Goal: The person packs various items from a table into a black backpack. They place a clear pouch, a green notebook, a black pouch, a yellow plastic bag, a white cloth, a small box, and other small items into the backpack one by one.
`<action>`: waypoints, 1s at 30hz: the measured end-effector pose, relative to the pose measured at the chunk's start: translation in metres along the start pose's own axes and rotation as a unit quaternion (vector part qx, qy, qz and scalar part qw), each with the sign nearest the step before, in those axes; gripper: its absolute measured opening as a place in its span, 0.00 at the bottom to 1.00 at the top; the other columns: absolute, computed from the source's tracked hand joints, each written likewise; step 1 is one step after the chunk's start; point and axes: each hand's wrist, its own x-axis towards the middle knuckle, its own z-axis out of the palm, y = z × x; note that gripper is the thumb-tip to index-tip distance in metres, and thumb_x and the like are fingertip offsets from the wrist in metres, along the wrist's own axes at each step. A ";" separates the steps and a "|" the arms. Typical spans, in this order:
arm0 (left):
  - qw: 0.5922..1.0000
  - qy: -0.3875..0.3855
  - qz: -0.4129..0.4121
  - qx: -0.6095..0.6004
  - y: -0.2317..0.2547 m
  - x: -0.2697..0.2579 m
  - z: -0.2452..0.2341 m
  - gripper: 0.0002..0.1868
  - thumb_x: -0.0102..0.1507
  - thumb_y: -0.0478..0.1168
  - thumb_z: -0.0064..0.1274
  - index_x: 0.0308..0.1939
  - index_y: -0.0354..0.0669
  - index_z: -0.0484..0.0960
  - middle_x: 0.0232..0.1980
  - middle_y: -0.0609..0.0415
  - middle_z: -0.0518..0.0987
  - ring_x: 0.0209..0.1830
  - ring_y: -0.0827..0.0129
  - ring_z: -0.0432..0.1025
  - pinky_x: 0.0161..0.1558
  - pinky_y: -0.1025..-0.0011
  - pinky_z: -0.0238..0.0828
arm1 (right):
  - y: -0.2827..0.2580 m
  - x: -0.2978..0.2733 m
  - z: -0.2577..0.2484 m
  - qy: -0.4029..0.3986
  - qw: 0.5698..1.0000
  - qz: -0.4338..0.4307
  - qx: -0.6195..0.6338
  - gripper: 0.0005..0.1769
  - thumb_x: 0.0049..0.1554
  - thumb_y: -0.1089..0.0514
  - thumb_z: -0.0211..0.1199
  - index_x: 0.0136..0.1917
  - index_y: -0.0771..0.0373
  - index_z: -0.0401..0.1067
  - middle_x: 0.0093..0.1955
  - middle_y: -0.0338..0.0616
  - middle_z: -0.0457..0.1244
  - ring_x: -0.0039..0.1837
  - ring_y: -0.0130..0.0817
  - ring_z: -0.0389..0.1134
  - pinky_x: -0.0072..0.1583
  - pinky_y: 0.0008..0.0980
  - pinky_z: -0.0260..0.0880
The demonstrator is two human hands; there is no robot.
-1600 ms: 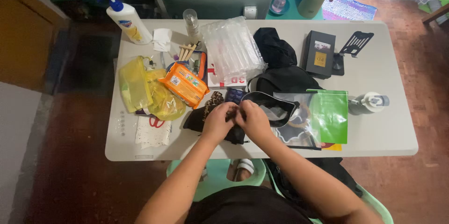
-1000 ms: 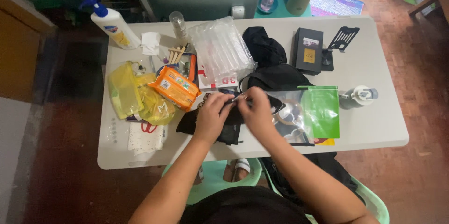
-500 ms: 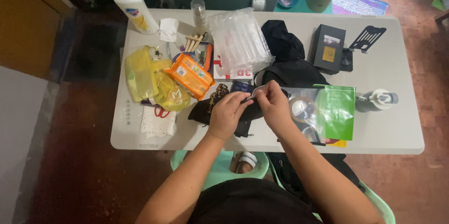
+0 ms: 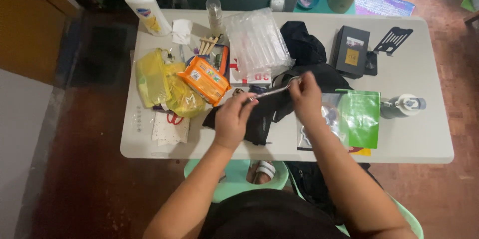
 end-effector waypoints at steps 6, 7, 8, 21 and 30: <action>0.998 0.053 0.027 -0.031 -0.015 0.005 -0.020 0.10 0.71 0.41 0.54 0.52 0.39 0.78 0.48 0.46 0.82 0.49 0.56 0.79 0.52 0.64 0.74 | -0.012 0.022 -0.030 0.098 0.934 -0.254 -0.233 0.07 0.63 0.60 0.63 0.45 0.63 0.67 0.42 0.47 0.63 0.46 0.43 0.63 0.49 0.42 0.63; 0.998 0.053 0.028 -0.031 -0.016 0.008 -0.024 0.10 0.71 0.41 0.54 0.52 0.39 0.78 0.48 0.46 0.82 0.49 0.56 0.79 0.52 0.64 0.74 | -0.008 0.027 -0.032 0.099 0.934 -0.254 -0.232 0.07 0.63 0.60 0.63 0.45 0.63 0.67 0.42 0.47 0.63 0.46 0.43 0.63 0.49 0.42 0.63; 0.998 0.049 -0.001 -0.044 -0.018 0.010 -0.029 0.10 0.71 0.41 0.54 0.51 0.38 0.77 0.47 0.47 0.83 0.47 0.58 0.79 0.50 0.65 0.74 | -0.003 0.033 -0.033 0.098 0.941 -0.251 -0.204 0.07 0.64 0.61 0.62 0.47 0.64 0.67 0.44 0.49 0.62 0.47 0.41 0.63 0.49 0.40 0.65; 0.958 -0.247 -0.055 0.136 -0.030 0.000 -0.018 0.42 0.48 0.38 0.68 0.67 0.45 0.71 0.48 0.40 0.75 0.43 0.46 0.74 0.43 0.57 0.72 | -0.039 0.006 -0.002 -0.052 0.984 -0.156 0.074 0.05 0.69 0.63 0.52 0.50 0.64 0.62 0.47 0.44 0.71 0.48 0.30 0.71 0.52 0.31 0.72; 0.936 -0.212 -0.261 0.104 -0.110 -0.011 0.008 0.23 0.67 0.53 0.54 0.57 0.39 0.80 0.46 0.38 0.83 0.47 0.43 0.78 0.52 0.56 0.73 | -0.053 0.005 0.000 -0.204 0.925 -0.144 0.285 0.12 0.66 0.67 0.56 0.61 0.64 0.60 0.71 0.43 0.61 0.72 0.29 0.64 0.71 0.34 0.67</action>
